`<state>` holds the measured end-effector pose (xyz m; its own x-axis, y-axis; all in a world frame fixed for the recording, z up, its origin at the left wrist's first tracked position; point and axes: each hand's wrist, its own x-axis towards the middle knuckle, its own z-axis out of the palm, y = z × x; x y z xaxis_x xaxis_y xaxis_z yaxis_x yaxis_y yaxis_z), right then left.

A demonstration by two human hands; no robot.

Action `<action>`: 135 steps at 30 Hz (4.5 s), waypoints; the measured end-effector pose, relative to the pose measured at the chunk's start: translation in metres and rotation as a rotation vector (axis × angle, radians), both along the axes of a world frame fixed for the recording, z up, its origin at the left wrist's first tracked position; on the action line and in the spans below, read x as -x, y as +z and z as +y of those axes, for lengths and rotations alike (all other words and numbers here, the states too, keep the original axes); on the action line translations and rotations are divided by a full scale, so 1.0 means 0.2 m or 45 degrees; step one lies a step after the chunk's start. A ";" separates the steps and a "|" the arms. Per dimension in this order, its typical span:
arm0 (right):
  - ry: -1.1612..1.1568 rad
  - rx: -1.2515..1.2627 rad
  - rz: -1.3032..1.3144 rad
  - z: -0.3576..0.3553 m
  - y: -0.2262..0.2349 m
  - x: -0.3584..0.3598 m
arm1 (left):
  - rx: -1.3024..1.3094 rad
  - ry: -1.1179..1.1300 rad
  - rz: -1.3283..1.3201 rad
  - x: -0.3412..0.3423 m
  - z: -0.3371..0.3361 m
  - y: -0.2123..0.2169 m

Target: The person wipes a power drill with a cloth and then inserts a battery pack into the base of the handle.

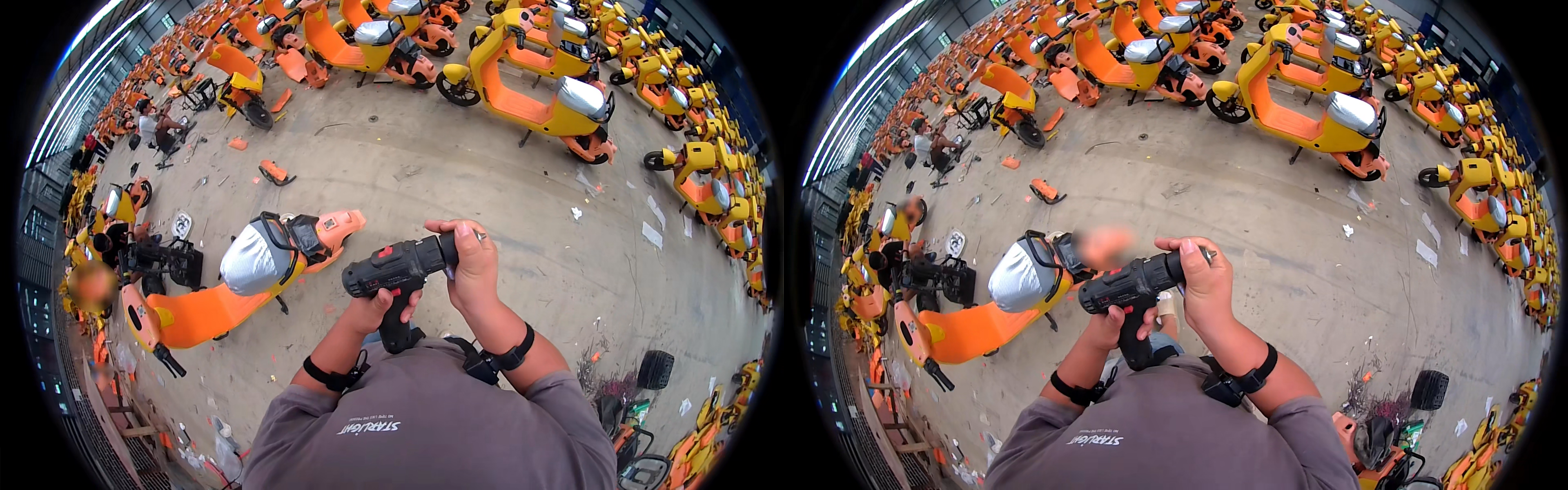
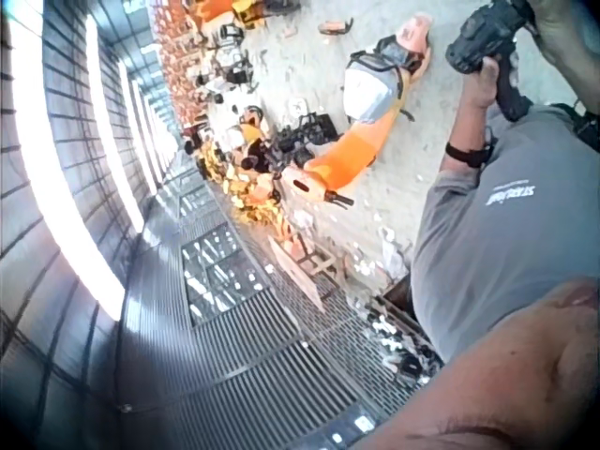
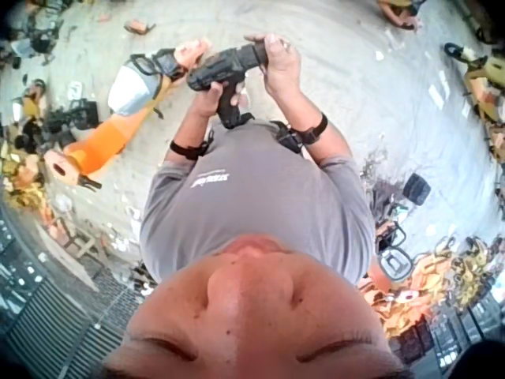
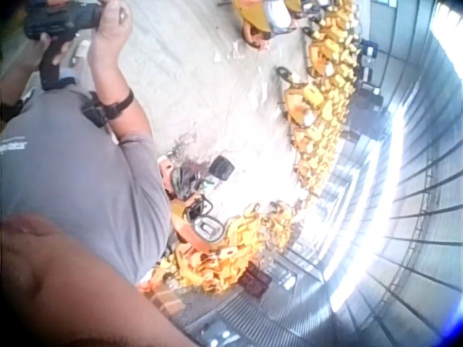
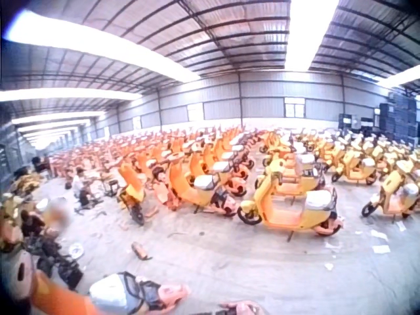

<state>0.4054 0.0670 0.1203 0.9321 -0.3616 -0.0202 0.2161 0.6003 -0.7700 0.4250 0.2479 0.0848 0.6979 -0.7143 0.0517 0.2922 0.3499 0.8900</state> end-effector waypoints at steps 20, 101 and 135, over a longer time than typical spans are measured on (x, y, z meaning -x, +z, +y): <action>0.148 0.573 -0.047 0.28 0.05 -1.70 | 0.412 -0.055 0.320 -1.63 0.26 -0.18; 2.063 1.401 -0.667 4.66 -0.56 -8.73 | -0.268 1.312 0.364 -7.39 4.67 -0.48; 2.520 1.161 -0.902 8.68 -0.33 -10.39 | -0.230 1.727 0.485 -8.79 8.27 -0.19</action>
